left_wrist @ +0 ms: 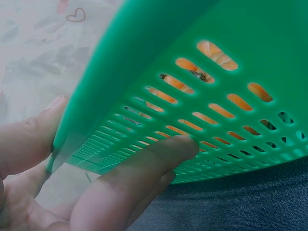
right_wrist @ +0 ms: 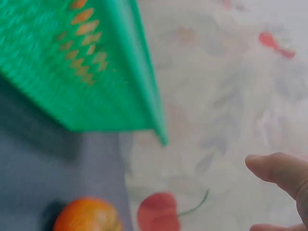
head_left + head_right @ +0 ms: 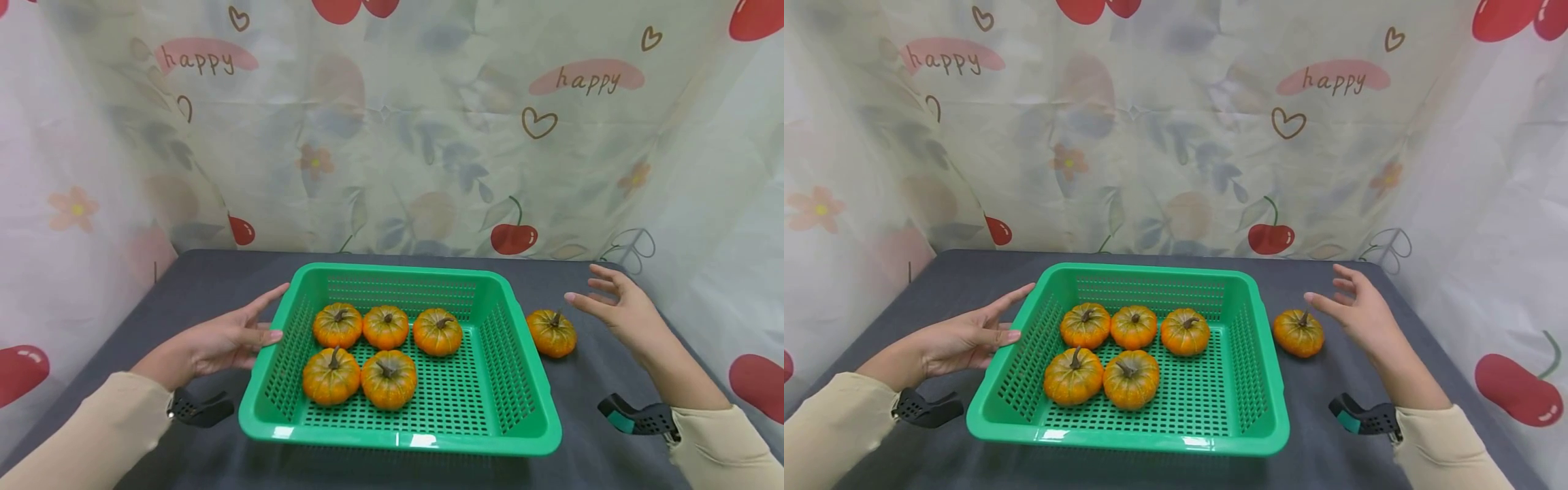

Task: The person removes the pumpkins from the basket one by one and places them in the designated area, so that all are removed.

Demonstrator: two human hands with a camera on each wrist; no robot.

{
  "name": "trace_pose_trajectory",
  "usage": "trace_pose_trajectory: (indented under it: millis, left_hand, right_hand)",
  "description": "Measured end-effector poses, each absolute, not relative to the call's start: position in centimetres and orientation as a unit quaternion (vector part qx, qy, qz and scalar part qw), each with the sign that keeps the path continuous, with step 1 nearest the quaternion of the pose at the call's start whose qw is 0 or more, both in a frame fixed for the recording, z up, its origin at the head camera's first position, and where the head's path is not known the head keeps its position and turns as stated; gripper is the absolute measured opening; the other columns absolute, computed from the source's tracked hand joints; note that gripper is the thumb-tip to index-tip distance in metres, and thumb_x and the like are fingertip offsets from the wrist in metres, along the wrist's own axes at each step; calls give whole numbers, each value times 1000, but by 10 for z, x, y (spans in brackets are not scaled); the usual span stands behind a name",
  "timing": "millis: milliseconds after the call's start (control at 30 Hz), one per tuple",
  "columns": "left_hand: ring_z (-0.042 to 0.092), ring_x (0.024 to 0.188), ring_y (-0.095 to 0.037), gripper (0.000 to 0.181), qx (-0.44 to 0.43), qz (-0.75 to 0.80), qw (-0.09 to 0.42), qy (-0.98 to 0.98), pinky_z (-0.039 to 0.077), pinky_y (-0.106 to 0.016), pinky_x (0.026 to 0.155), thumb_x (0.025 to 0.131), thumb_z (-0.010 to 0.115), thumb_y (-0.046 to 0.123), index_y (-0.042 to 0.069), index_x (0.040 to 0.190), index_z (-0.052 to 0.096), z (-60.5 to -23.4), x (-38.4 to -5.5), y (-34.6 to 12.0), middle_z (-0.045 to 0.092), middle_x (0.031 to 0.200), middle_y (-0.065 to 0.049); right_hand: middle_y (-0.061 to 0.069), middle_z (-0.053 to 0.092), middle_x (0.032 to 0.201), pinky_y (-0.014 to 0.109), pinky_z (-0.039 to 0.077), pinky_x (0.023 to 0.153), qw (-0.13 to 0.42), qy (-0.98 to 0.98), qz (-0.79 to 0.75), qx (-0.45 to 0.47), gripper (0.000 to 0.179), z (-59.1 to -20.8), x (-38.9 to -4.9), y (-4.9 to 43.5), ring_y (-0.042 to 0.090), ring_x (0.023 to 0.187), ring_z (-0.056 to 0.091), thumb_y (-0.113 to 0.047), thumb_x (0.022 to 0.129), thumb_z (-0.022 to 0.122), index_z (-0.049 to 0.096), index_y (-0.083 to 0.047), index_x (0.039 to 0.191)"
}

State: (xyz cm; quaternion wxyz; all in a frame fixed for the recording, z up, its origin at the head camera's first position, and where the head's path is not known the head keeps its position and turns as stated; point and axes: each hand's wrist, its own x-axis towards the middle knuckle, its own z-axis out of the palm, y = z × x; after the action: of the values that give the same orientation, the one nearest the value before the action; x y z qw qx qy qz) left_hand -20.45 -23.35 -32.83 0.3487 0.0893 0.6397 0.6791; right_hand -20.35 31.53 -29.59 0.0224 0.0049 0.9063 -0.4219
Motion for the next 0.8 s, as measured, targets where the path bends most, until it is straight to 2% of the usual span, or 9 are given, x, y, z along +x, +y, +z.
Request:
trace_pose_trajectory:
  millis: [167,300,367,433,533,600,800]
  left_hand:
    - [61,115,-37,94,91,680,349,638,52,-56,91,98,55,8,41,153,-13,-328,-205,-234,9,156,-32]
    - [61,116,-38,94,93,681,351,637,52,-56,90,98,55,8,40,153,-14,-328,-205,-234,9,156,-33]
    - [61,115,-38,94,92,681,351,636,52,-56,90,98,55,7,40,152,-14,-328,-205,-234,9,156,-33]
    - [61,115,-38,94,91,681,351,636,52,-56,90,98,55,7,40,152,-14,-328,-205,-233,9,156,-33]
    - [61,115,-38,94,88,682,351,636,52,-56,90,98,55,7,41,152,-14,-328,-205,-233,9,156,-33]
    - [61,115,-38,94,89,681,352,636,52,-56,91,98,55,7,41,152,-14,-328,-205,-233,9,156,-33]
    - [60,116,-38,94,89,680,353,636,51,-56,91,98,55,8,41,152,-13,-327,-205,-233,9,156,-32]
  right_hand:
    - [28,16,157,72,31,102,-2,890,-454,-29,86,-279,-195,300,50,139,24,-37,96,59,4,-12,157]
    - [22,21,157,67,33,103,-25,884,-465,-49,80,-268,-188,284,43,141,28,-34,96,61,10,-22,157]
    - [19,24,157,49,42,106,-36,884,-462,-59,79,-263,-185,276,41,141,30,-33,96,62,13,-25,157]
    - [17,27,156,28,48,100,-45,883,-461,-73,77,-260,-182,267,39,140,33,-31,95,63,16,-26,156]
    - [15,30,155,6,46,87,-53,877,-466,-100,76,-257,-179,254,38,138,36,-27,94,65,21,-23,155]
    - [13,32,154,8,46,93,-56,870,-475,-121,74,-256,-177,245,36,138,37,-24,93,66,24,-20,154]
    - [4,33,154,27,39,108,-49,854,-489,-168,69,-255,-175,217,27,140,36,-20,92,68,32,-16,150]
